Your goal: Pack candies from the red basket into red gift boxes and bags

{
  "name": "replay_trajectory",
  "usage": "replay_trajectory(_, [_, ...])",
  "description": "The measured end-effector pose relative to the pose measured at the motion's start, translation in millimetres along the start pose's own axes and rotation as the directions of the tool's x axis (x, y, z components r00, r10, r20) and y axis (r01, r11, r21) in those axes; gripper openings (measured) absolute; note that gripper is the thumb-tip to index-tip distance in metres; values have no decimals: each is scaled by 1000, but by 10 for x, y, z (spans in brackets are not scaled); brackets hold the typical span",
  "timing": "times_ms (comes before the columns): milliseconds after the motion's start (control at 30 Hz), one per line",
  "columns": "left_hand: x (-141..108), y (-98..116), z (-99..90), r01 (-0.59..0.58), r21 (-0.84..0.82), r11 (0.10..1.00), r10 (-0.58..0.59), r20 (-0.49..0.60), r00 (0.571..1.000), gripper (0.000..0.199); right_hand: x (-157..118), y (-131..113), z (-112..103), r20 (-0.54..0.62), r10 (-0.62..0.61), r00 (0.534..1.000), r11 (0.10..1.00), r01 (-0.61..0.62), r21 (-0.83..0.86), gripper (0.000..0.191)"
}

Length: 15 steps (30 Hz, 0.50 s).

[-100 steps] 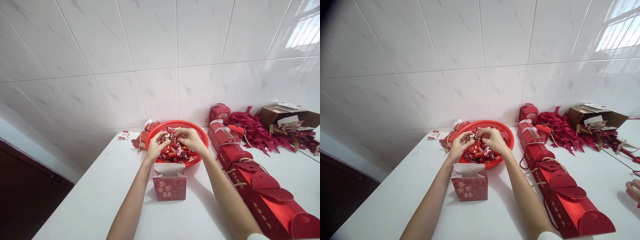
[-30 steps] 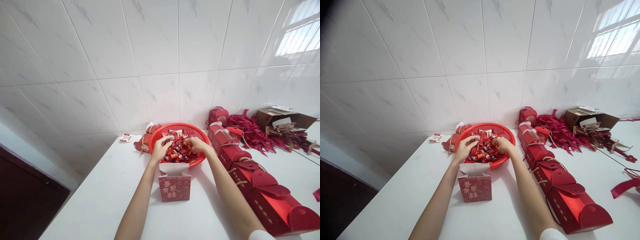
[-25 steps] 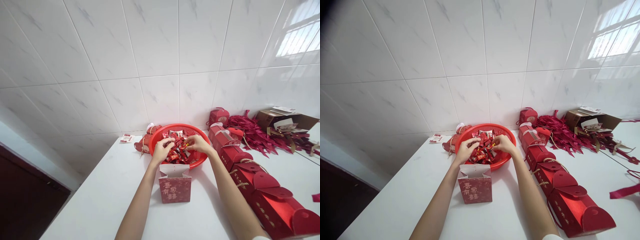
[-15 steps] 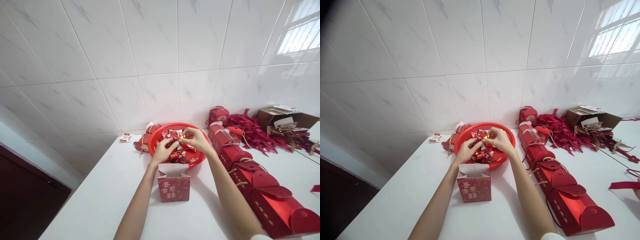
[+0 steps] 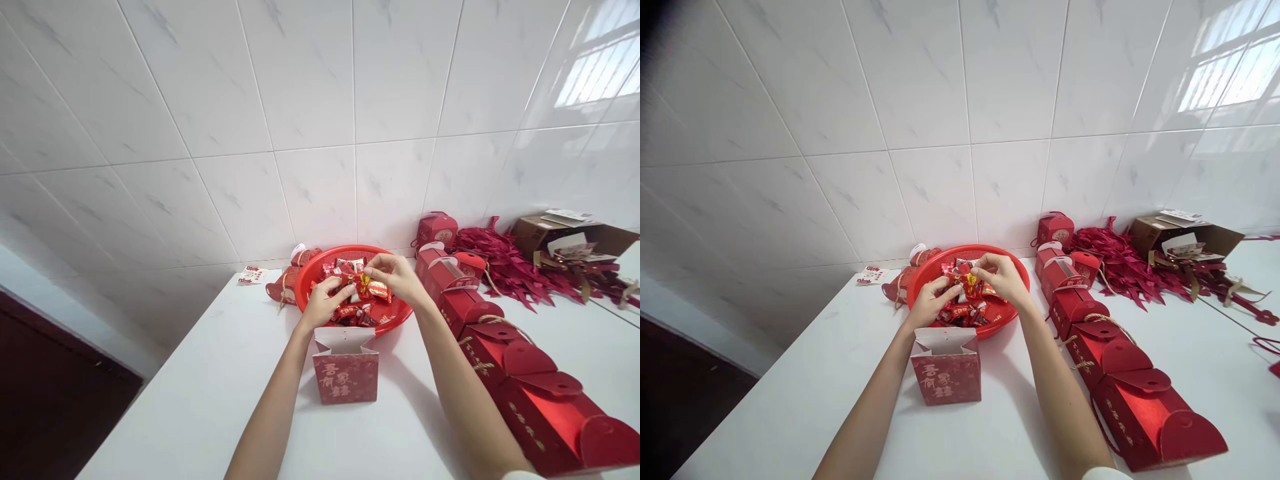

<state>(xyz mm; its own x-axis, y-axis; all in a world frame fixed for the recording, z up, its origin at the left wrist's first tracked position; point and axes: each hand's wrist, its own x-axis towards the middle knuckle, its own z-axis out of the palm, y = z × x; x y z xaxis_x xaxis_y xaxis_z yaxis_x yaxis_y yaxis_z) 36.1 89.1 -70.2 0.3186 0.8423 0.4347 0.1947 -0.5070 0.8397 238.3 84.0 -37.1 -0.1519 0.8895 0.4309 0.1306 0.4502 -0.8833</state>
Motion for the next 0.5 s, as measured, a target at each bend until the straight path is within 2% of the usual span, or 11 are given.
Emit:
replay_trajectory(100, [0,9,-1,2,-26,1000,-2,20,1000,47,25,33,81,-117,11,993,998,-3,64,41])
replay_trajectory(233, [-12,24,-8,47,-93,995,-45,26,999,44,46,49,197,-154,32,988,994,-16,106,44])
replay_trajectory(367, [-10,55,-9,93,-179,980,-87,45,995,49,34,13,228,-115,24,993,995,-13,96,44])
replay_trajectory(500, [2,40,-5,88,-175,981,-93,-19,995,50,8,-15,198,-30,34,999,996,-31,86,44])
